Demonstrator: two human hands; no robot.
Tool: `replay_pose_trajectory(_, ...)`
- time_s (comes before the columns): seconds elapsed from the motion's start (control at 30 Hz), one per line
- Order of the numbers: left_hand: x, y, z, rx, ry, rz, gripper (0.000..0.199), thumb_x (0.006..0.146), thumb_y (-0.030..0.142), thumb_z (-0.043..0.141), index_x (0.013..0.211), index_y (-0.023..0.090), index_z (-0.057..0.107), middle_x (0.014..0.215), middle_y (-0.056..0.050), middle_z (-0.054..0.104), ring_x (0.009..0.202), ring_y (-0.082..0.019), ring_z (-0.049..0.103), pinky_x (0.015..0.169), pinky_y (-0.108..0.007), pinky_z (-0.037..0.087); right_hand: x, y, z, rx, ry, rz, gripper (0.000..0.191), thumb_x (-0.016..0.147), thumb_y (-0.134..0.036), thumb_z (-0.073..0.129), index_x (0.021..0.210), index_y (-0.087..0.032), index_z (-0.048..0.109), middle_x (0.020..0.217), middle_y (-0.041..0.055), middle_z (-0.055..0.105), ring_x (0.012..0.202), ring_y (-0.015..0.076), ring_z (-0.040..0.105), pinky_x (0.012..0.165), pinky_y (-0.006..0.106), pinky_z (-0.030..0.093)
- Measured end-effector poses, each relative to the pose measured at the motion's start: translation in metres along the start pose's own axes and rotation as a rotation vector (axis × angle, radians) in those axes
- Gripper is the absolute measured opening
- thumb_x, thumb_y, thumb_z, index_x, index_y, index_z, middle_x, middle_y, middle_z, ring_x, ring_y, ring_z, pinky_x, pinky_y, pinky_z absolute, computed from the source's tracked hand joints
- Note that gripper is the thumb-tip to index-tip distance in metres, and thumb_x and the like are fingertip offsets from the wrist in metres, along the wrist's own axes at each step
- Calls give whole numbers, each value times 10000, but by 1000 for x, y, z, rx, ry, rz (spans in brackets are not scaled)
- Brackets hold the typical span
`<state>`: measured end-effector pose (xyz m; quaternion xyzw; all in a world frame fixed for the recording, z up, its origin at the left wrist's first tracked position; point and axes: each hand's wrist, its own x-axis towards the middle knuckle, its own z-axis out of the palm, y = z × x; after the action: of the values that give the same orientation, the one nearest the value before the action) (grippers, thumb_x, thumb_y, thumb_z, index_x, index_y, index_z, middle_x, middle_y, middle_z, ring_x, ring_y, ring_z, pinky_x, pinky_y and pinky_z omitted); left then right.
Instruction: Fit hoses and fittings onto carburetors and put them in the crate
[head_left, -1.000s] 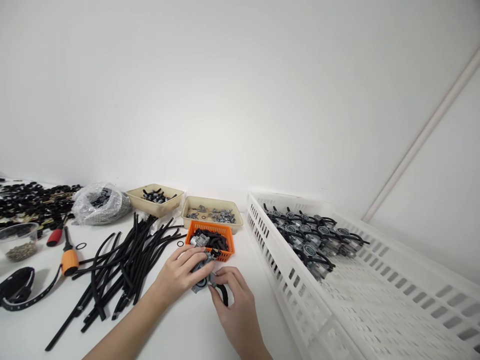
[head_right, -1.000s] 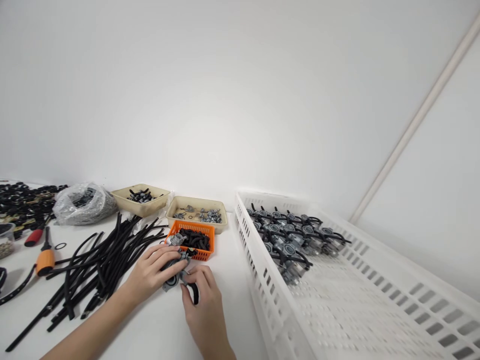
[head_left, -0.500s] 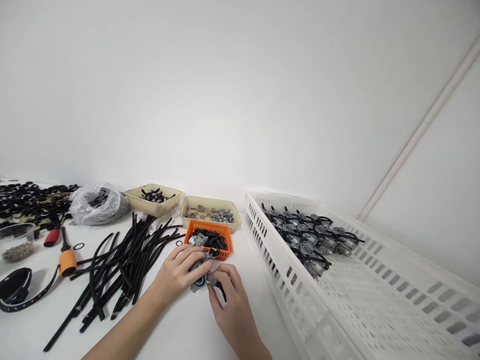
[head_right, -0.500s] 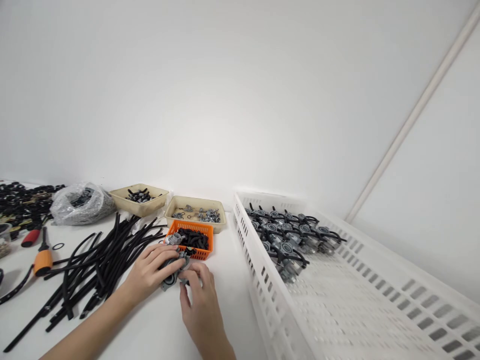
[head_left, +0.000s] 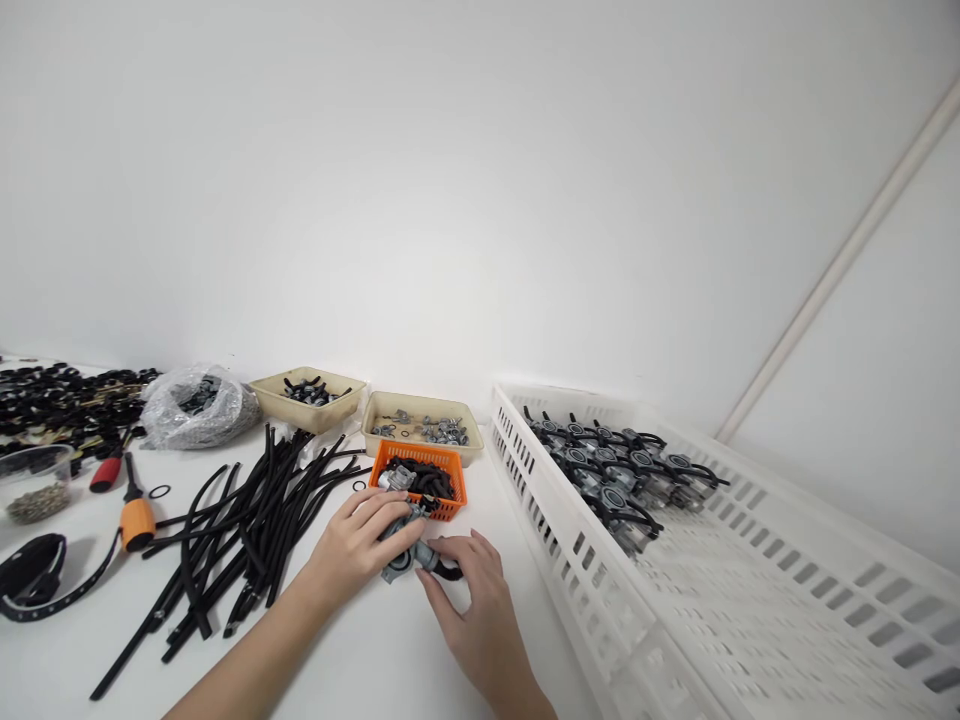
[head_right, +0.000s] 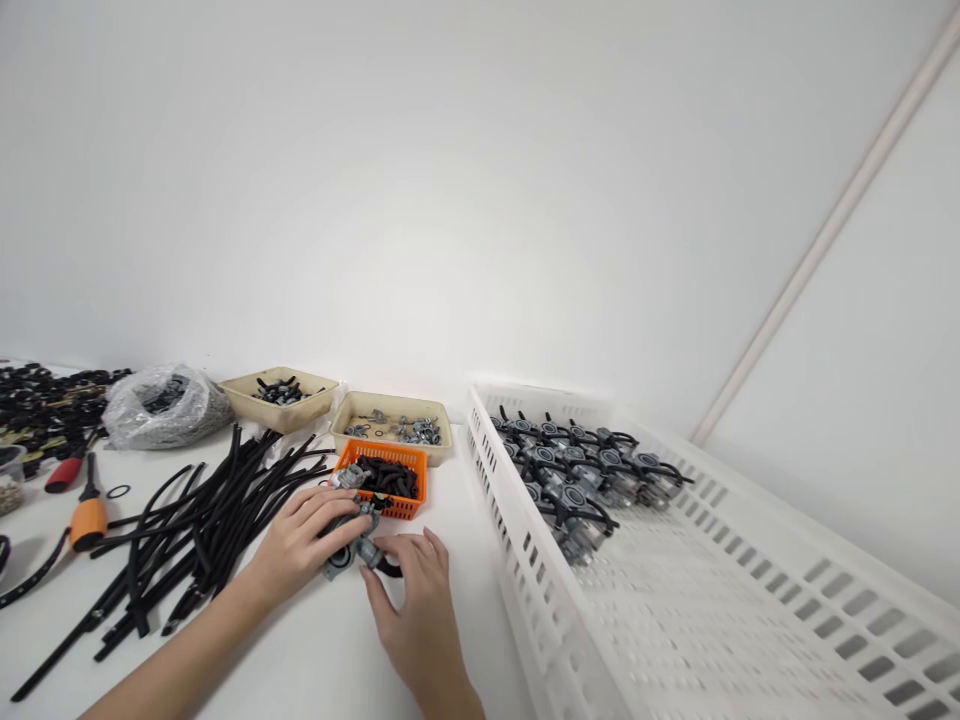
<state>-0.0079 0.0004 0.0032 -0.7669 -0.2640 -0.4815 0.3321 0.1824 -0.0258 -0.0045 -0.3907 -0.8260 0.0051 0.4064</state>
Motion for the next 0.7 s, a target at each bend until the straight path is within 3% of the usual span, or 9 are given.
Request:
replay_pose_trajectory(0.13,-5,-1,2,-4,-12,-23,277,968,96,406,992,190,665,892,-42,705,959,-169,635,898,-331,447,-2,4,2,-20,48,-3,141,850,-159,569,948,-246,517,856,9,687,801,198,663,973,485,429)
replay_pose_trajectory(0.3,-7,-2,3,-15,-18,-37,269,958,81,419,1000,187,663,900,-48,703,967,-177,632,899,-342,446,-2,17,3,-146,125,37,175,885,-183,521,1046,-224,575,912,53,716,850,234,679,894,448,484)
replay_pose_trajectory(0.53,-6,-1,2,-16,-11,-25,272,966,85,410,991,179,663,893,-46,704,962,-178,630,899,-342,435,16,23,0,-315,-175,406,275,897,-136,474,1114,-163,641,1012,106,665,869,230,670,787,346,498)
replay_pose_trajectory(0.7,-7,-2,3,-22,-19,-25,295,953,50,405,999,185,663,909,-49,704,965,-180,634,888,-342,439,33,30,-4,-337,-247,534,267,819,-85,572,1065,-144,657,952,102,685,870,228,674,729,287,469)
